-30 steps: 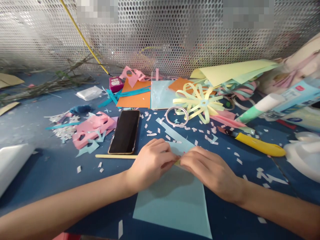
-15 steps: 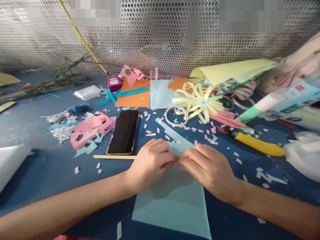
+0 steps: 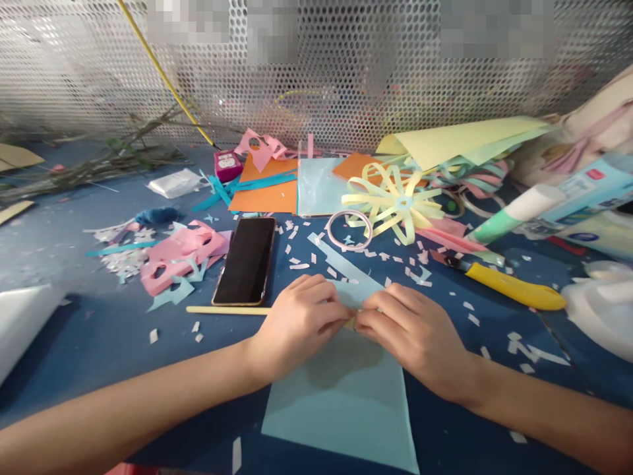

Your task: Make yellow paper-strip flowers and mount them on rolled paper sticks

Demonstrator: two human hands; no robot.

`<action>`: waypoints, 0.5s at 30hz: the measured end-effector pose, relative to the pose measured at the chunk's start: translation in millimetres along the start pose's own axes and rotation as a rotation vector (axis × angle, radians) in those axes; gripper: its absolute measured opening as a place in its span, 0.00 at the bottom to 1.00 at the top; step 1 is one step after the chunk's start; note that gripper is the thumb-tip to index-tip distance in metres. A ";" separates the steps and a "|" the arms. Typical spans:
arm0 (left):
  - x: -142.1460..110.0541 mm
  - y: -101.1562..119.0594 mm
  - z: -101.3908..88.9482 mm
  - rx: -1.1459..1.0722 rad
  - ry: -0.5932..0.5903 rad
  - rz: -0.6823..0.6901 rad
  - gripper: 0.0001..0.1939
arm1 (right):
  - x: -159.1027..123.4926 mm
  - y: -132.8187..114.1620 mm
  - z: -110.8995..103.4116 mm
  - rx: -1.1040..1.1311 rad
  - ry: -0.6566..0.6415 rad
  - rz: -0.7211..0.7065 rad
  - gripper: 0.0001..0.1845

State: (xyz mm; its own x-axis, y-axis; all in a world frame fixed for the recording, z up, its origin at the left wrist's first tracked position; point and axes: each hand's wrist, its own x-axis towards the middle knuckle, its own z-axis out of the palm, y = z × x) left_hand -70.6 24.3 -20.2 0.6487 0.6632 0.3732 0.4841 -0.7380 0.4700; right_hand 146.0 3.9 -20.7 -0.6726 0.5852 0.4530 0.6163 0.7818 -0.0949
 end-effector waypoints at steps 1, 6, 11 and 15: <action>-0.1 0.1 -0.2 0.000 0.001 0.001 0.10 | -0.2 0.2 -1.2 0.013 -0.003 0.008 0.09; 0.7 0.8 -1.2 -0.001 -0.006 -0.007 0.10 | -0.1 0.8 -5.5 0.046 0.023 0.009 0.06; 1.0 0.7 -1.0 -0.004 -0.009 -0.012 0.10 | -1.2 1.3 -3.5 0.047 0.037 -0.004 0.05; 1.0 0.3 0.0 -0.005 -0.006 -0.013 0.10 | 0.4 0.3 -4.4 0.022 0.018 -0.005 0.07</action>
State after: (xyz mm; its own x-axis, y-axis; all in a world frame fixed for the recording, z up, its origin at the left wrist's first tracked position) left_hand -69.8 24.8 -19.7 0.6460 0.6718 0.3624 0.4894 -0.7289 0.4788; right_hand 147.7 3.4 -16.6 -0.6681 0.5771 0.4697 0.6033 0.7896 -0.1119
